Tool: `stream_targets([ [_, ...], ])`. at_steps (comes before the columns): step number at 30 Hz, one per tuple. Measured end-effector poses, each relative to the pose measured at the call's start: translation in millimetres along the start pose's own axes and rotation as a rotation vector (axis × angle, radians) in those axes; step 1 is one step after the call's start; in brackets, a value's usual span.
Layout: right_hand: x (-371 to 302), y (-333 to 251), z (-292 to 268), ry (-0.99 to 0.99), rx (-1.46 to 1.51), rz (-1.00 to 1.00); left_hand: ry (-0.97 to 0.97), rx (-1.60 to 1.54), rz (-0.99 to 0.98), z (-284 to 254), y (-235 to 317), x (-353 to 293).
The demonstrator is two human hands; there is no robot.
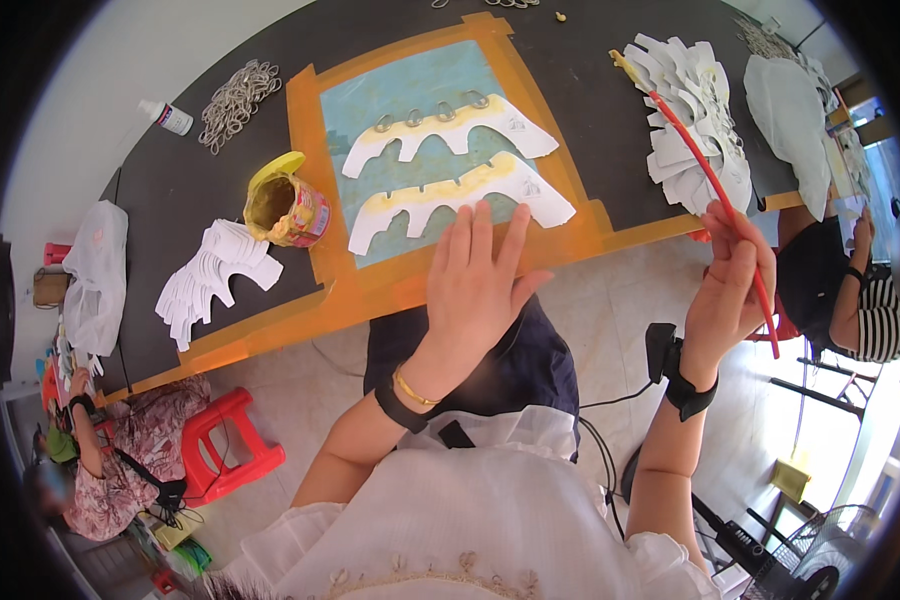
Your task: The recorder is applying yellow glue to white shoe components using a brush and then attaching metal rings to the glued areas.
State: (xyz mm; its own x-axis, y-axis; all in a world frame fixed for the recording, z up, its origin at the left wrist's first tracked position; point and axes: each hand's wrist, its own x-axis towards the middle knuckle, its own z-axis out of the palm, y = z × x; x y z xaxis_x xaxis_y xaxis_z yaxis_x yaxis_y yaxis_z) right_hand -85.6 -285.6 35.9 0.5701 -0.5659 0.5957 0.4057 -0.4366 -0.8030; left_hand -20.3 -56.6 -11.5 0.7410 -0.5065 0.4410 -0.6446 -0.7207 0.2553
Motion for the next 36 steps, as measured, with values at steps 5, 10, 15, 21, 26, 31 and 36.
stream_targets([
  [5, -5, 1, 11, -0.042, 0.262, 0.039, 0.034, -0.253, -0.057, -15, -8, -6],
  [10, -10, -5, 37, -0.019, 0.461, 0.112, 0.174, -0.257, -0.017, -67, -39, -24],
  [15, -3, -41, 81, -0.210, 0.417, 0.162, 0.536, -0.271, -0.446, -87, -101, -27],
  [21, -3, -98, 157, -0.538, 0.318, -0.087, 0.504, -0.515, -0.525, -77, -130, -19],
  [26, -13, -112, 191, -0.660, 0.166, -0.067, 0.419, -0.373, -0.428, -77, -126, -24],
  [31, -19, -105, 201, -0.772, 0.091, -0.024, 0.461, -0.351, -0.302, -70, -135, -27],
  [36, -4, -101, 174, -0.525, 0.308, 0.018, 0.437, -0.336, -0.398, -72, -133, -26],
])
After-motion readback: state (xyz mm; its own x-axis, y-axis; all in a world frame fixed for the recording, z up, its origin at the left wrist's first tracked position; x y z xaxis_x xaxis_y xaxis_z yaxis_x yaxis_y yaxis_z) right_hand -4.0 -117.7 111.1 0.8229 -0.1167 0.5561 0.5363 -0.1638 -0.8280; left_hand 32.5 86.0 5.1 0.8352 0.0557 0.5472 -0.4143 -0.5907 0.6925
